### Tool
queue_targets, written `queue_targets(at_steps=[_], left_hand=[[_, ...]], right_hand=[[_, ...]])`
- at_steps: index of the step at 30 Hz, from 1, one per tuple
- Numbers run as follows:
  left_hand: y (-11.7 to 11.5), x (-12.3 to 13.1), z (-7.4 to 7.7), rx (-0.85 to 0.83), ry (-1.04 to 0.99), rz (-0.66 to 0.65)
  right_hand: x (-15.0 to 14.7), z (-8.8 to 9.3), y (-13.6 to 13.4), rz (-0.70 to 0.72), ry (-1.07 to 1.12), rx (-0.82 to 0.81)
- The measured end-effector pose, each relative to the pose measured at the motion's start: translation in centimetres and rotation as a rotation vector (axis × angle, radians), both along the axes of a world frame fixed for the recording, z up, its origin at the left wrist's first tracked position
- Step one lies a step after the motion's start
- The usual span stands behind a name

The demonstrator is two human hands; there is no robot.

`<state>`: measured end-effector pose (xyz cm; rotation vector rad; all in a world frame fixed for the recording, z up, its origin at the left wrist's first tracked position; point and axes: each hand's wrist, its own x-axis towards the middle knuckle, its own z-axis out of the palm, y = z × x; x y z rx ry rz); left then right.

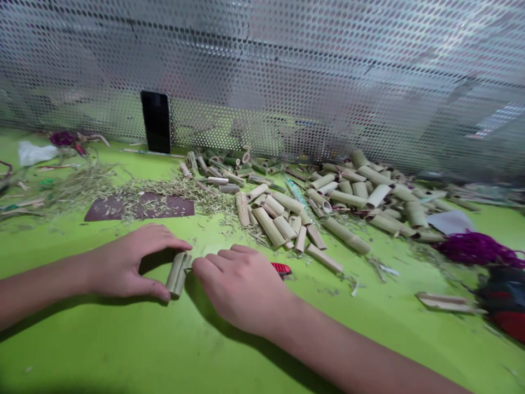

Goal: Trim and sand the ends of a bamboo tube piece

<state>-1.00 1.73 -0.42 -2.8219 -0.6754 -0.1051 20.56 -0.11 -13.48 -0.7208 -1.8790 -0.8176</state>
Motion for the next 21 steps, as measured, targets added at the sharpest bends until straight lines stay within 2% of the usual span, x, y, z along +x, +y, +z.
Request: queue_targets(at_steps=[6,10,21], left_hand=[[-0.82,0.26,-0.38,0.046,-0.039,0.043],[-1.05,0.35,-0.75,-0.003,-0.070,0.095],[-0.42,0.20,-0.30,-0.065,0.000,0.017]], right_hand=[[-0.03,0.00,-0.20,-0.013,0.015,0.003],[-0.04,-0.12,-0.24,-0.013,0.004,0.013],[-0.19,-0.34,0.04,-0.027,-0.035,0.054]])
